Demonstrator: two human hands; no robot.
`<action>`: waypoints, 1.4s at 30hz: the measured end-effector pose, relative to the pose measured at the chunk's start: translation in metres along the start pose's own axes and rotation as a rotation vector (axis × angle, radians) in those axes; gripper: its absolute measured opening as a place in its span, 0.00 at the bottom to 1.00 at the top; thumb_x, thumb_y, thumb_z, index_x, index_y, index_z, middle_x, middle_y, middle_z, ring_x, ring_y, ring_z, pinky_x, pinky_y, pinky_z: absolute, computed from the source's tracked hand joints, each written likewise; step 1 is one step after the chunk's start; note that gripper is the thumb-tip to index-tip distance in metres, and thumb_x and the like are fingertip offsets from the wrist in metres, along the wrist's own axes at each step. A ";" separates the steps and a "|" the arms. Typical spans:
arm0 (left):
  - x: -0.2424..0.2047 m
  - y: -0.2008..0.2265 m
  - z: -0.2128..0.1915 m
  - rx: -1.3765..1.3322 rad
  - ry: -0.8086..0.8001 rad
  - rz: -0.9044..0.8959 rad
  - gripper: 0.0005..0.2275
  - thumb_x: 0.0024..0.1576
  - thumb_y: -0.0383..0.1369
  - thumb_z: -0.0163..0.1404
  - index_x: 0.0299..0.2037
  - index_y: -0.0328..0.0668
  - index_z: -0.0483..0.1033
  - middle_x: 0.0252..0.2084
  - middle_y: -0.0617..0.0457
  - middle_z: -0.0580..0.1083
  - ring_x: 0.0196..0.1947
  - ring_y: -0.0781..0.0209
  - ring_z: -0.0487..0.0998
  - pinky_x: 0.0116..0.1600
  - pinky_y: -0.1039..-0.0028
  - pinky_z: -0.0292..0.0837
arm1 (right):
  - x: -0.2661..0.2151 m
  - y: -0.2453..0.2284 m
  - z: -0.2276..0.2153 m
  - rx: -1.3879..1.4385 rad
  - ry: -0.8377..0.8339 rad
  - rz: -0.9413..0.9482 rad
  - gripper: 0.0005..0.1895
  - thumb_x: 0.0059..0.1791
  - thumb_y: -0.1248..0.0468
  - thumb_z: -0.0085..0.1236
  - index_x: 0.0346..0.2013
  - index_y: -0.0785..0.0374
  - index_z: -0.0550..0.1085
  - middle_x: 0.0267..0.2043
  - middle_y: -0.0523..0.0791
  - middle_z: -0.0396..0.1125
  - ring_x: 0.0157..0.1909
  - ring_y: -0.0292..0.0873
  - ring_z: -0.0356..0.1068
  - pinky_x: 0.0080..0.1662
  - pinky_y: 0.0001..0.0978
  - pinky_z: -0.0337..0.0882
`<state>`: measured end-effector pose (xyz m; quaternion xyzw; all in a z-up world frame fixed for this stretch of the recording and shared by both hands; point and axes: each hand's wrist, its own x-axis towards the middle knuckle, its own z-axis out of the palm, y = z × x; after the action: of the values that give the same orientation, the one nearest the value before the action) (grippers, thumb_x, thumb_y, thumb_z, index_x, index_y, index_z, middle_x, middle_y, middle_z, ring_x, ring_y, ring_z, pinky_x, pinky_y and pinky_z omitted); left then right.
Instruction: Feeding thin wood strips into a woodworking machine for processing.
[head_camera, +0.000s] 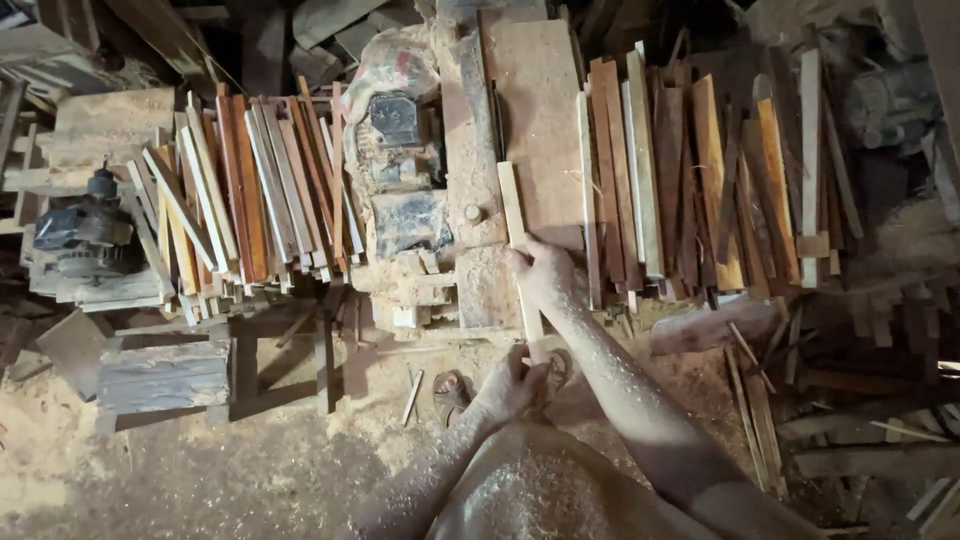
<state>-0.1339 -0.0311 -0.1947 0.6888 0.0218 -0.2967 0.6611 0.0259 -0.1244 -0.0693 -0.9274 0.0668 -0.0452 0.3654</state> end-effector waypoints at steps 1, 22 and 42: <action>-0.004 0.004 0.004 0.001 0.000 0.003 0.21 0.63 0.37 0.51 0.58 0.27 0.60 0.29 0.36 0.75 0.27 0.46 0.80 0.32 0.59 0.82 | 0.003 0.003 0.006 0.000 0.002 -0.002 0.23 0.47 0.46 0.63 0.49 0.57 0.81 0.36 0.51 0.77 0.44 0.53 0.77 0.42 0.44 0.77; -0.059 0.161 -0.022 1.143 -0.043 -0.057 0.40 0.59 0.27 0.41 0.78 0.44 0.27 0.41 0.43 0.76 0.40 0.43 0.83 0.43 0.57 0.81 | 0.047 0.006 0.026 -0.205 -0.106 0.036 0.18 0.47 0.43 0.59 0.37 0.49 0.84 0.35 0.51 0.77 0.45 0.57 0.77 0.47 0.49 0.77; 0.044 0.172 -0.064 1.144 -0.033 -0.055 0.49 0.51 0.40 0.60 0.78 0.51 0.35 0.38 0.39 0.80 0.41 0.44 0.84 0.42 0.55 0.81 | 0.046 0.056 0.024 -0.109 -0.092 0.140 0.12 0.45 0.45 0.65 0.38 0.42 0.84 0.35 0.43 0.78 0.44 0.49 0.77 0.47 0.39 0.77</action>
<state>-0.0008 -0.0098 -0.0632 0.9314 -0.1349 -0.2891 0.1755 0.0690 -0.1559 -0.1236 -0.9400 0.1171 0.0266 0.3194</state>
